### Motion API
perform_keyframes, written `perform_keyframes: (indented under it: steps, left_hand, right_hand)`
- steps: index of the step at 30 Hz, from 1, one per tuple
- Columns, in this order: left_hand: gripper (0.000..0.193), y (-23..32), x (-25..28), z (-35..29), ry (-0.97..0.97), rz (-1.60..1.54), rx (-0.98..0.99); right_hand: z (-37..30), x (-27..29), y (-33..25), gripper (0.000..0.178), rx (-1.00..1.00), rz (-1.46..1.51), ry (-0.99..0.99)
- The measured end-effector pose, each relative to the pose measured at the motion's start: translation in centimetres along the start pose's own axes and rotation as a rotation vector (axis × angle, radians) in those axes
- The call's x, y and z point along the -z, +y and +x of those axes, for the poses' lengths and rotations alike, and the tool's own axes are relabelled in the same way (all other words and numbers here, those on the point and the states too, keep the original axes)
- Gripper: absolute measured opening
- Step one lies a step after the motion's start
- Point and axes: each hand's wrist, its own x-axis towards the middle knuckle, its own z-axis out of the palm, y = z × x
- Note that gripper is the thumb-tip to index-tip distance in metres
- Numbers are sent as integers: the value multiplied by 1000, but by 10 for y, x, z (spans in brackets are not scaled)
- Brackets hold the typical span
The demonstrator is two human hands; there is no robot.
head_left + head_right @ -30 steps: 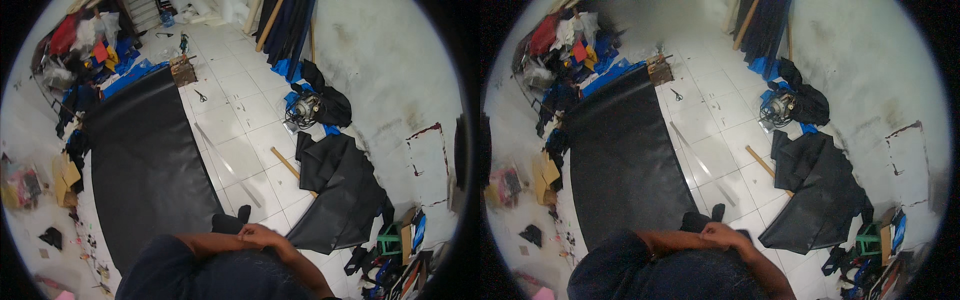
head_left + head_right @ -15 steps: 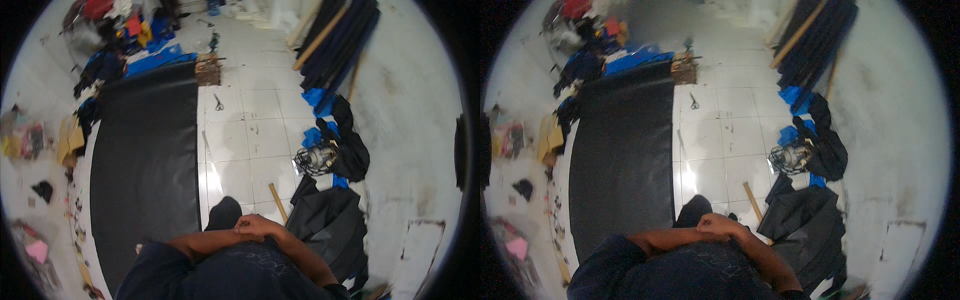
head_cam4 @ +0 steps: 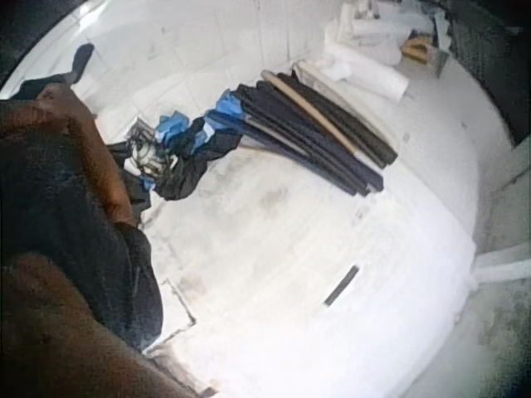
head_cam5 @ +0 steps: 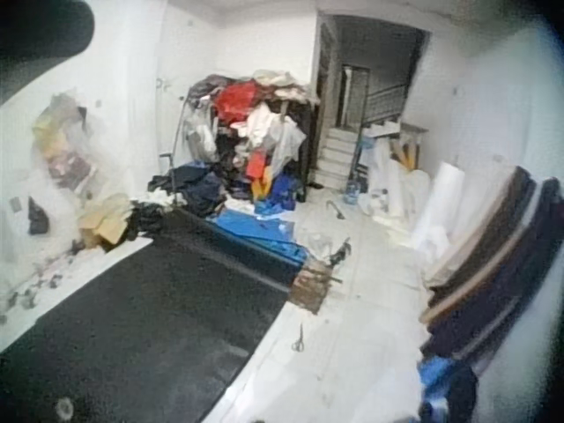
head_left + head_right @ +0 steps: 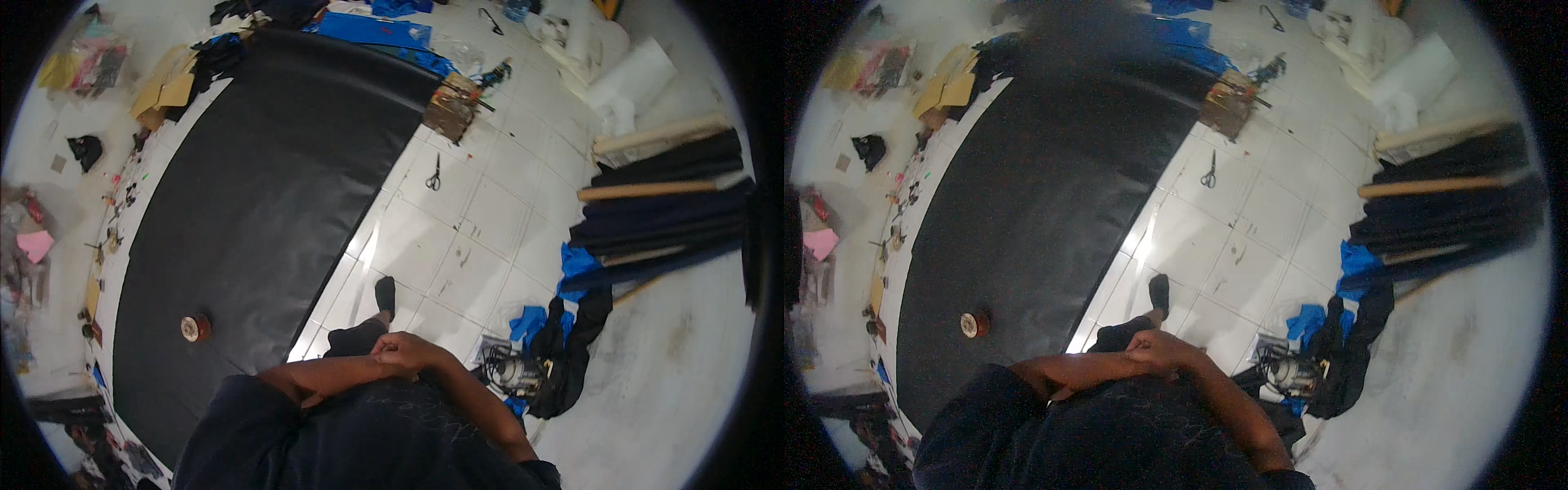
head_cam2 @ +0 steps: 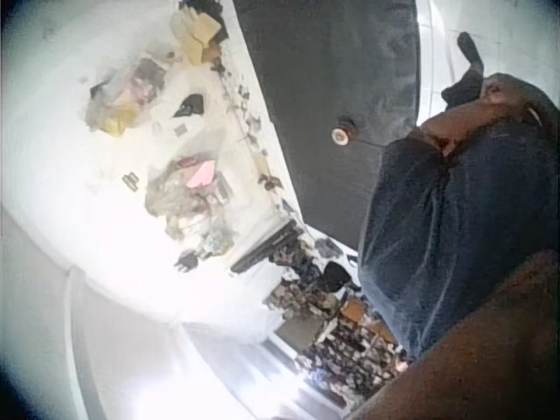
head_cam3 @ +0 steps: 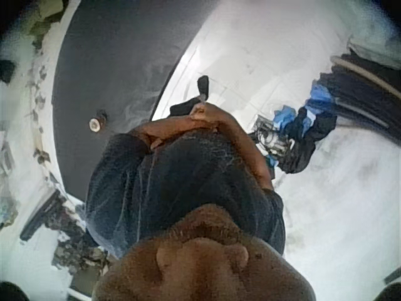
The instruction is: The person cuts fabric with scissors and folds the cut sheets by hand, flattening the layers with a round weight.
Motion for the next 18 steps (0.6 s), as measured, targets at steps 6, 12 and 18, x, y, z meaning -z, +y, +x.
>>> perform_keyframes:
  steps: [6, 12, 18]
  left_hand:
    - [49, -14, 122, 25, 164, -104, 75]
    - [50, -53, 205, 53, 397, -298, 205]
    - [51, -89, 248, 103, 602, -598, 383]
  right_hand:
    - [55, 118, -58, 31, 13, -50, -174]
    - [107, 210, -124, 39, 45, -454, -345]
    - [189, 293, -114, 37, 117, -521, -740]
